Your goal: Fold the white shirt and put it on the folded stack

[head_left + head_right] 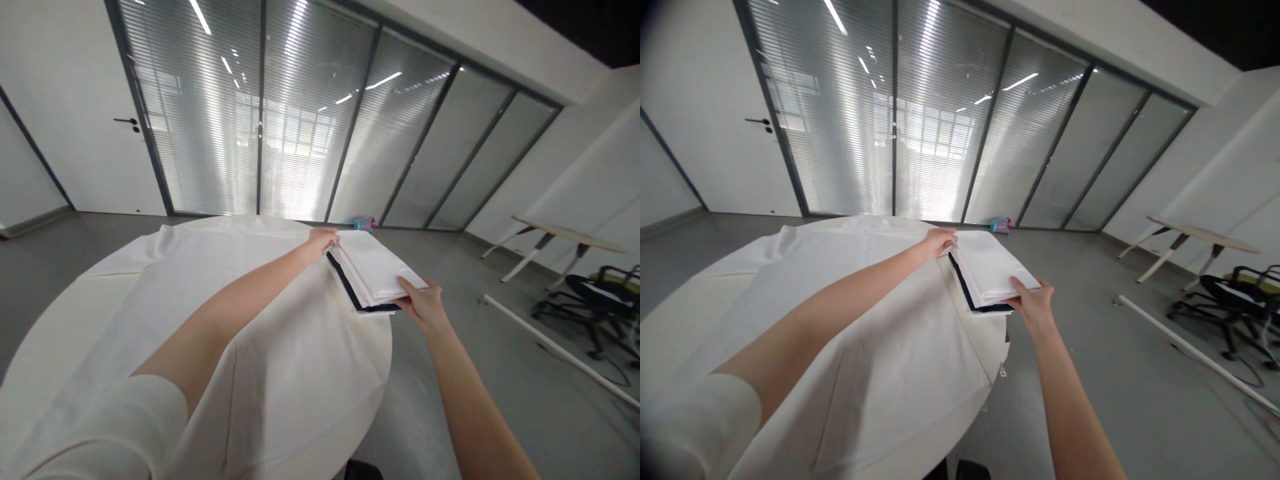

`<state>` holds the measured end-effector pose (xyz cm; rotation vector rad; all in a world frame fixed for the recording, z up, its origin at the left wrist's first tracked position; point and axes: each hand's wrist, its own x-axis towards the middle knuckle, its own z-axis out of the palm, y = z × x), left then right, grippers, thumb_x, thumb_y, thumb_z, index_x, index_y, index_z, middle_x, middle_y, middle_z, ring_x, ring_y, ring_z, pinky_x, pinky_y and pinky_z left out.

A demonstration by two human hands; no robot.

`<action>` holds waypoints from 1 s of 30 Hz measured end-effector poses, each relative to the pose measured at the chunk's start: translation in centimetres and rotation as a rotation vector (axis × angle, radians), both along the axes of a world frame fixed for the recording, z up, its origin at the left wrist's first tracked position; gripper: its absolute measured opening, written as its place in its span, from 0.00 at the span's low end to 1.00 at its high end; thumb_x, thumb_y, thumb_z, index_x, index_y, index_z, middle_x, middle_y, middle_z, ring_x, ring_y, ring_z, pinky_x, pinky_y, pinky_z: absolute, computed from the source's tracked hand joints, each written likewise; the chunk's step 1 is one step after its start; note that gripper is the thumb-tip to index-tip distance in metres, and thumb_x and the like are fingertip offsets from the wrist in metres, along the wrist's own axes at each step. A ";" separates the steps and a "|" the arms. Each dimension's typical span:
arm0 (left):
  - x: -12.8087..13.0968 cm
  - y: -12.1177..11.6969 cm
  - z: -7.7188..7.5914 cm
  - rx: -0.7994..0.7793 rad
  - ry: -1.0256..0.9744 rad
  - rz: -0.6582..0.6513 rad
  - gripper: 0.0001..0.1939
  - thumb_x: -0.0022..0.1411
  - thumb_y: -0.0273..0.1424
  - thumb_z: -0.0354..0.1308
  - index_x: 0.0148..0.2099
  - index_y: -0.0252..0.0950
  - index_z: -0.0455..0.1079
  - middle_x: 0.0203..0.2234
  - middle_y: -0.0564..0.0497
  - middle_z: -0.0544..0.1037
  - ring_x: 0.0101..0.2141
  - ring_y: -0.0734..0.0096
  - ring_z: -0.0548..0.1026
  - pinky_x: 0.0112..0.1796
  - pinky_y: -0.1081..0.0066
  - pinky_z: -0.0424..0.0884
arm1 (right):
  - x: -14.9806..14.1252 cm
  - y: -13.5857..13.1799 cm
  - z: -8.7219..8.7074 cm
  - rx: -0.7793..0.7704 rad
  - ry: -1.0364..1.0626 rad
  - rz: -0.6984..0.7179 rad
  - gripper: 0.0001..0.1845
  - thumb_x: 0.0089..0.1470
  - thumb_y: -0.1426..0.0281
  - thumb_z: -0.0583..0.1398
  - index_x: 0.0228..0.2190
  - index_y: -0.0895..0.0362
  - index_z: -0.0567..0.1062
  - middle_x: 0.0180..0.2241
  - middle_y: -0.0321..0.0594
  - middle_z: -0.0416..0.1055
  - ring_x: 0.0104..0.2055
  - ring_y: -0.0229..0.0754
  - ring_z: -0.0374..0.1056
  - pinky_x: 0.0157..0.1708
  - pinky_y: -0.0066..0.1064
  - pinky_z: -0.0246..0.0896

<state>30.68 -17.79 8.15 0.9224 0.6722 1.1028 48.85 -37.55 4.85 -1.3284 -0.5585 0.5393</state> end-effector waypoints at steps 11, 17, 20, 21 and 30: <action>0.7 0.4 -1.3 0.146 0.129 0.068 0.14 0.38 0.15 0.63 0.32 0.30 0.78 0.24 0.50 0.77 0.29 0.70 0.77 0.39 0.69 0.73 | 0.0 0.0 1.3 -0.144 -0.200 -0.097 0.41 0.32 0.59 0.73 0.47 0.53 0.63 0.43 0.44 0.69 0.39 0.48 0.72 0.37 0.48 0.76; -1.4 -0.3 -1.4 0.256 0.303 0.078 0.05 0.45 0.21 0.63 0.29 0.33 0.76 0.33 0.45 0.80 0.35 0.66 0.77 0.38 0.69 0.73 | -0.8 -1.8 1.9 -0.564 -0.979 -0.365 0.30 0.46 0.52 0.64 0.48 0.55 0.74 0.55 0.54 0.59 0.58 0.64 0.59 0.56 0.60 0.56; -4.8 -0.5 -1.1 0.328 0.383 0.070 0.04 0.50 0.26 0.63 0.32 0.34 0.77 0.39 0.46 0.80 0.40 0.66 0.76 0.37 0.71 0.71 | -1.8 0.0 4.5 -0.495 -1.178 -0.337 0.26 0.54 0.49 0.57 0.46 0.51 0.78 0.55 0.50 0.62 0.57 0.61 0.60 0.55 0.58 0.56; -6.3 -0.6 -1.1 0.349 0.411 0.052 0.05 0.51 0.28 0.63 0.33 0.35 0.77 0.39 0.46 0.80 0.40 0.66 0.76 0.36 0.72 0.71 | -2.2 1.2 5.6 -0.473 -1.224 -0.292 0.26 0.55 0.49 0.55 0.46 0.51 0.78 0.55 0.49 0.64 0.57 0.60 0.61 0.55 0.57 0.56; -23.7 -0.5 -3.6 0.431 0.711 -0.052 0.10 0.47 0.36 0.66 0.30 0.35 0.77 0.24 0.49 0.78 0.27 0.70 0.75 0.25 0.74 0.66 | -2.9 12.2 7.2 -0.833 -1.422 0.176 0.35 0.64 0.46 0.41 0.64 0.48 0.62 0.69 0.47 0.50 0.68 0.59 0.49 0.63 0.60 0.45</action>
